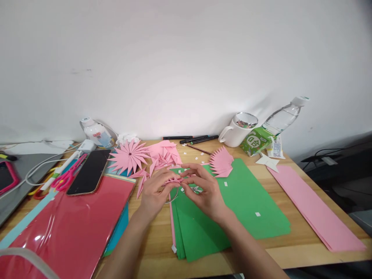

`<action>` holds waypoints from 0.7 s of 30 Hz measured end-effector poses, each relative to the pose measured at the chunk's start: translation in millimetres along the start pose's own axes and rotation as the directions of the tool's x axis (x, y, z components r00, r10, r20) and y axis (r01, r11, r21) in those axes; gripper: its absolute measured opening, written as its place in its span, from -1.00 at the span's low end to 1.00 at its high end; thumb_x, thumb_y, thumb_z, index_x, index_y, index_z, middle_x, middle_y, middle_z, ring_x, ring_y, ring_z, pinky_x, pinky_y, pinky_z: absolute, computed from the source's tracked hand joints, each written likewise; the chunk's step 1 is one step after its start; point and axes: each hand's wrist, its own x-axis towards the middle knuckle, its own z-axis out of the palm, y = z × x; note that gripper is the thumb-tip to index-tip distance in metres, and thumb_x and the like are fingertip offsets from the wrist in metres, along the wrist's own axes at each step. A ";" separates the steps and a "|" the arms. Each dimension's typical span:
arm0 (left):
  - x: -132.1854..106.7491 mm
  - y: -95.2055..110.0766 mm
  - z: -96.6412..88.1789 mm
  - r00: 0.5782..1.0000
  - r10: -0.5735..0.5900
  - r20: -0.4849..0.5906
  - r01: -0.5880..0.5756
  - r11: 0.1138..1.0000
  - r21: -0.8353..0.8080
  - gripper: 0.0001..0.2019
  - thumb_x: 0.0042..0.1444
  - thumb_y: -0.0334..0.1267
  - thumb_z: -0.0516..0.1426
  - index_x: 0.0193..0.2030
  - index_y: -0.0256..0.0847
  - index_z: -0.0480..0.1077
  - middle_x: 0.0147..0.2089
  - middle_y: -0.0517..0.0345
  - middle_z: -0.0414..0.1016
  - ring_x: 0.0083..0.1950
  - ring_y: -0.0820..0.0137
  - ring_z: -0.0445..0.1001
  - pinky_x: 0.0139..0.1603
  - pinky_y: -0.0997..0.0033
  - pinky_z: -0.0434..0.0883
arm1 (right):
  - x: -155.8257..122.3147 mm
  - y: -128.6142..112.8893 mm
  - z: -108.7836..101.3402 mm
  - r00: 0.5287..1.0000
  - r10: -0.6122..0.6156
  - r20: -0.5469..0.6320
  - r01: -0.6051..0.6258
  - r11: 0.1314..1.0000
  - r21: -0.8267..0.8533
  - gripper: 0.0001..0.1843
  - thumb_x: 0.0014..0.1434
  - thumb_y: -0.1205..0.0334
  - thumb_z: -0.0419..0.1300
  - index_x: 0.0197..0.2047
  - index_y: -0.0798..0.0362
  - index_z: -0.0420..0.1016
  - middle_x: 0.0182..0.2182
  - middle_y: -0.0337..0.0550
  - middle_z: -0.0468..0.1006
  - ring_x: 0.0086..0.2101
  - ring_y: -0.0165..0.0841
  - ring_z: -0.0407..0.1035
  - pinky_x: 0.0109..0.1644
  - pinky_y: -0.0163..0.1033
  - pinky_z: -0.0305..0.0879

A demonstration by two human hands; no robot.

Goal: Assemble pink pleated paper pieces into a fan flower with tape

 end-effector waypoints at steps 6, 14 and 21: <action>-4.2 -5.1 -0.2 0.993 0.111 0.048 -0.113 0.992 0.055 -0.85 0.14 -0.39 0.16 -0.26 -0.10 0.54 -0.28 0.17 0.60 -0.20 0.38 0.55 -0.16 0.43 0.45 | 1.4 -1.7 -1.6 0.996 0.093 0.000 -0.093 0.995 0.033 -0.85 0.10 0.45 0.20 -0.44 0.07 0.52 -0.09 0.01 0.49 -0.23 -0.31 0.50 -0.17 -0.19 0.46; -3.8 -5.6 -0.5 0.982 0.176 0.072 -0.180 0.982 0.052 -0.85 0.16 -0.42 0.14 -0.24 -0.14 0.53 -0.27 0.15 0.59 -0.18 0.40 0.55 -0.19 0.46 0.46 | -1.7 -6.5 5.1 0.975 0.203 -0.094 -0.196 0.977 0.081 -0.84 0.04 0.47 0.22 -0.50 0.09 0.55 -0.14 -0.01 0.46 -0.26 -0.34 0.48 -0.23 -0.26 0.46; -5.6 -6.9 -0.4 0.980 0.189 0.060 -0.193 0.979 0.069 -0.84 0.14 -0.45 0.16 -0.23 -0.15 0.53 -0.25 0.13 0.59 -0.19 0.40 0.56 -0.20 0.48 0.47 | -4.5 -8.5 8.2 0.953 0.281 -0.114 -0.260 0.950 0.173 -0.85 0.02 0.47 0.22 -0.49 0.10 0.57 -0.11 0.01 0.42 -0.26 -0.37 0.47 -0.36 -0.36 0.46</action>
